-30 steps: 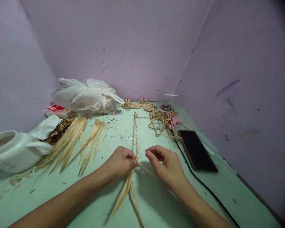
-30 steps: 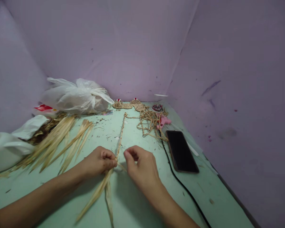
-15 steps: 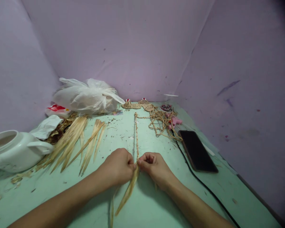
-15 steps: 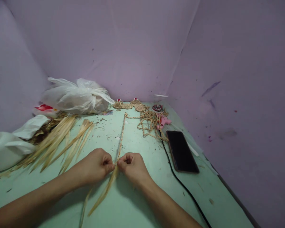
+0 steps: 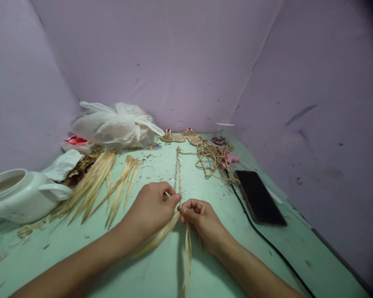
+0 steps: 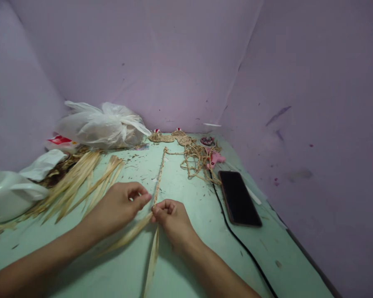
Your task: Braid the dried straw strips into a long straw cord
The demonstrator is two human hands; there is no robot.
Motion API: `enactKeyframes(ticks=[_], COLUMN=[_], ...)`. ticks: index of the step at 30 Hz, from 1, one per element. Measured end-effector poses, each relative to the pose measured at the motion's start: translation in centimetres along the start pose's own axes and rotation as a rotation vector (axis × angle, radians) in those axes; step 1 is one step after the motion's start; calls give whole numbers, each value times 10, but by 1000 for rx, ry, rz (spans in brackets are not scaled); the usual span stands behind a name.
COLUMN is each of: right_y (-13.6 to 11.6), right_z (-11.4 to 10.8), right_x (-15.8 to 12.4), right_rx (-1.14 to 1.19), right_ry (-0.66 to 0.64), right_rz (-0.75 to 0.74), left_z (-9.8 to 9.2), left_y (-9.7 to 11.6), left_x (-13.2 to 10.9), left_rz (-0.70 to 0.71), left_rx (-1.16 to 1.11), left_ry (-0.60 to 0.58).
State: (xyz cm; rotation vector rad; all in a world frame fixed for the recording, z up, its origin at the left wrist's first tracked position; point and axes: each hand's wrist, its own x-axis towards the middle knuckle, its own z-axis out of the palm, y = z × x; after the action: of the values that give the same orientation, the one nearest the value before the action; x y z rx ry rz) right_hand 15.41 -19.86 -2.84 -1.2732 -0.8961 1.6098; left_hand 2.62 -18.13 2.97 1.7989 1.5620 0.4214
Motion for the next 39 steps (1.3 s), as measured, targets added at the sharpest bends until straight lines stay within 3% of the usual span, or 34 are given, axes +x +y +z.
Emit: enactKeyframes(ticks=[2,4,6,8,12,15,18,22,27,32,36,39], right_y=[0,-1,-3,-4,-3,0,-2,-8,-7,4,-2,-20], right_z=[0,0,-2,-5,-14,-18,-18,-15,-9,-2,-9,-23], right_x=[0,0,1,3,7,4,-5,-16,-25,-28,-26,-17], right_rx=[-23,-22,-16,-39,-301,-631,-941,-1188,-1102,-1215,-1139,-874], right_ry=[-18,-42,-84,-139,-181,-113,-35,74,-42,-154,-260,-150], right_rz=[-11,-11,-1,5,-74,-245,-389,-459,-284,-438,-457,-351], left_z=[-2,3,9,13,16,20,24,29,37,40,33,25], left_y=[-4,-9,-14,-17,-17,-17,-20,-25,-28,-30,-30,-28], left_x=[8,13,15,16,17,17,16,16,18,16,15,15], left_rz=[-171,-278,-285,-255,-253,-235,-100,-41,-64,-148,-82,24], left_rx=[-254,-471,-603,-632,-412,-190,-78,-65,-136,-312,-274,-211], left_ry=[-140,-357,-491,-529,-456,-340,-224,-195,-173,-268,-322,-334])
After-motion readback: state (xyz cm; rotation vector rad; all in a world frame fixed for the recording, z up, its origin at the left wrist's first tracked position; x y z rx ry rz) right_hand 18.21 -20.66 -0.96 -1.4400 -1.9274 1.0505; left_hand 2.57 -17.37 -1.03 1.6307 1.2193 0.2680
